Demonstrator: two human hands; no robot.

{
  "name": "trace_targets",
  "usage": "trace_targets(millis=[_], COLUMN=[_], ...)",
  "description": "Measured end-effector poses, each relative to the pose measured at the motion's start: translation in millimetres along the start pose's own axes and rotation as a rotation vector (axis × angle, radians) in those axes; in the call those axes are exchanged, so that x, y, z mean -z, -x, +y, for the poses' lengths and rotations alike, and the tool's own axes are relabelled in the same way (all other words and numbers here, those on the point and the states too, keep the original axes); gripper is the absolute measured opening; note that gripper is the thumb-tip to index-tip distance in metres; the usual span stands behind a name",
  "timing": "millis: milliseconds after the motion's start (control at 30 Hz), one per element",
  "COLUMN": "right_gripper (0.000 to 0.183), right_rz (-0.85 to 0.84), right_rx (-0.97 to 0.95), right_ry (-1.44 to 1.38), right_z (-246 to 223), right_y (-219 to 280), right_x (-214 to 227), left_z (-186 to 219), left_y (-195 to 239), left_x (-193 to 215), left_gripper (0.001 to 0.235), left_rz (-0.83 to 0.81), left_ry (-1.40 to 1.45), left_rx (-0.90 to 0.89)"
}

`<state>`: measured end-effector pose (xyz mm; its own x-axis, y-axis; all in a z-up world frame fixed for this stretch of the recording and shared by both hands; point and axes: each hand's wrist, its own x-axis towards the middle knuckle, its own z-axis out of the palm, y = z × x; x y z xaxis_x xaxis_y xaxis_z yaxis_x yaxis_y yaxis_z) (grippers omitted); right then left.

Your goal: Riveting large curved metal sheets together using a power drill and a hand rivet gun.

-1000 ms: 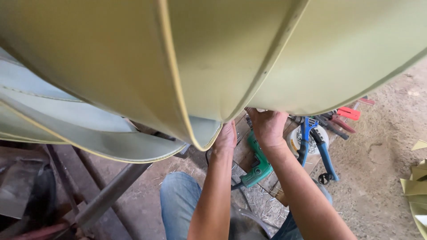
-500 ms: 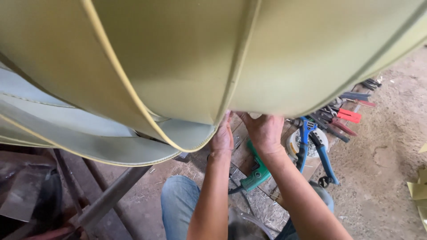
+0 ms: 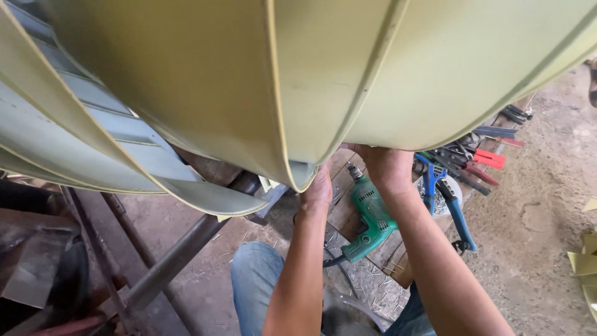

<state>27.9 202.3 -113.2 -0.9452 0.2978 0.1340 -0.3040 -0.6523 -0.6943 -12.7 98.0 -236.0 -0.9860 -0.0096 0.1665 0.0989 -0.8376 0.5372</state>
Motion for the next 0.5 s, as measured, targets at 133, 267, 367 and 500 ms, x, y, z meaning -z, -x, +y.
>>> trace_targets(millis=[133, 267, 367, 500], right_gripper=[0.048, 0.054, 0.057, 0.058], right_rz=[-0.068, -0.038, -0.094, -0.13], right_rx=[0.092, 0.148, 0.06, 0.025], right_ry=[0.413, 0.88, 0.317, 0.082], right_z=[9, 23, 33, 43], right_y=[1, -10, -15, -18], right_x=[24, 49, 68, 91], left_z=[-6, -11, -14, -10], left_y=[1, -1, 4, 4], left_x=[6, 14, 16, 7], left_gripper=[0.088, 0.082, 0.076, 0.073], left_rz=[0.116, 0.111, 0.115, 0.11], left_ry=[-0.143, -0.197, -0.298, -0.303], left_rx=[0.017, -0.015, -0.09, -0.19])
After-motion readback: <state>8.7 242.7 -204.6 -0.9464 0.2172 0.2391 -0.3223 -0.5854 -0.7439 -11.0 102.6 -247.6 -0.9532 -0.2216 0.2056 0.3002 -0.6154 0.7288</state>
